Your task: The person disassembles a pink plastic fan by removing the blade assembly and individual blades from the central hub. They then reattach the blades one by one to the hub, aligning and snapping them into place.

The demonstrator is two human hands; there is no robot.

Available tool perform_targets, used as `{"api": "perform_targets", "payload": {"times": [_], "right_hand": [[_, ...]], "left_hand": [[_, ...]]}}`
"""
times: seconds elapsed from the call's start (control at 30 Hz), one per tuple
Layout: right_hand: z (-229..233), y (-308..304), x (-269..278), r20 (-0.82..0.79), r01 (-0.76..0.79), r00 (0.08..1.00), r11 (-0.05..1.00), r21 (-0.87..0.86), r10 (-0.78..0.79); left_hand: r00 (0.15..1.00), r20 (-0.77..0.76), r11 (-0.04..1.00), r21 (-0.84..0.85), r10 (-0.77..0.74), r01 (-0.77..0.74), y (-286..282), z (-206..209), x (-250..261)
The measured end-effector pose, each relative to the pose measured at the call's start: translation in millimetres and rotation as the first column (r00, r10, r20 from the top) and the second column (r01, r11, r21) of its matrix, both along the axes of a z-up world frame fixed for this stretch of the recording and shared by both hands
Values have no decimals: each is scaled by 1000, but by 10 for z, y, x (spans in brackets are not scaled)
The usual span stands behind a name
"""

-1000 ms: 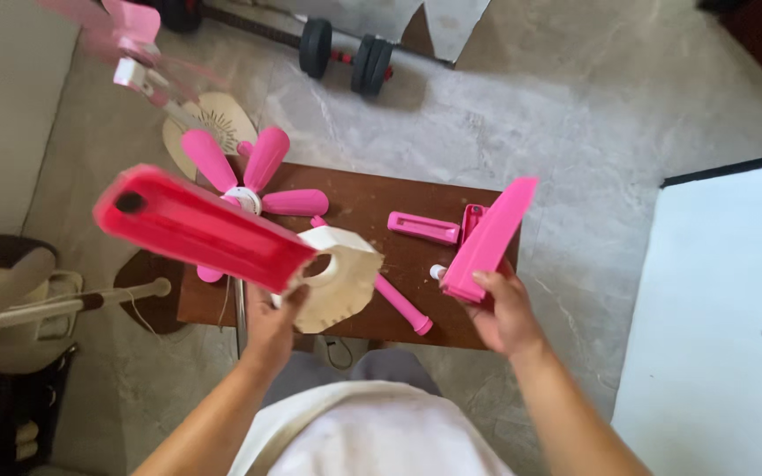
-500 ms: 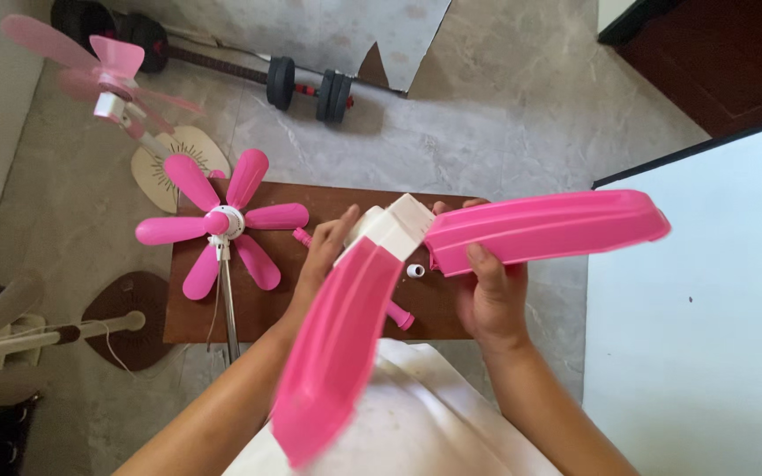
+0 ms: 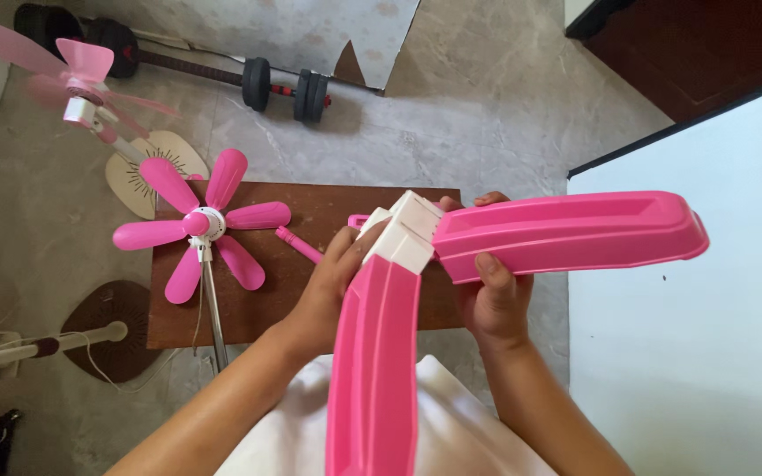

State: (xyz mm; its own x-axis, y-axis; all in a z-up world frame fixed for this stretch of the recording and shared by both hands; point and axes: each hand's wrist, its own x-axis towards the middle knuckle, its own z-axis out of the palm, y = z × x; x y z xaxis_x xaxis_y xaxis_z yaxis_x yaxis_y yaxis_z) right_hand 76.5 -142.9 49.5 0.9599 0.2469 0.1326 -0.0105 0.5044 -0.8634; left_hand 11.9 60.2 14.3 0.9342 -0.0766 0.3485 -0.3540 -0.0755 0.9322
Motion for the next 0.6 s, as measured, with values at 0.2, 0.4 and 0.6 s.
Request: {"api": "perform_targets", "payload": {"times": [0.2,0.4,0.6], "right_hand": [[67,-28,-20,20,96,995,995,-32,-95],[96,-4,-23,-2,176,984,983,52,-176],[59,43,6,-141,225,967,972,74,-213]], "left_hand": [[1000,0,990,142,-4,4,-114,48,13],[999,31,973,230,-28,20,-191,138,75],[992,-102,965,240,-80,103,-241,253,102]]}}
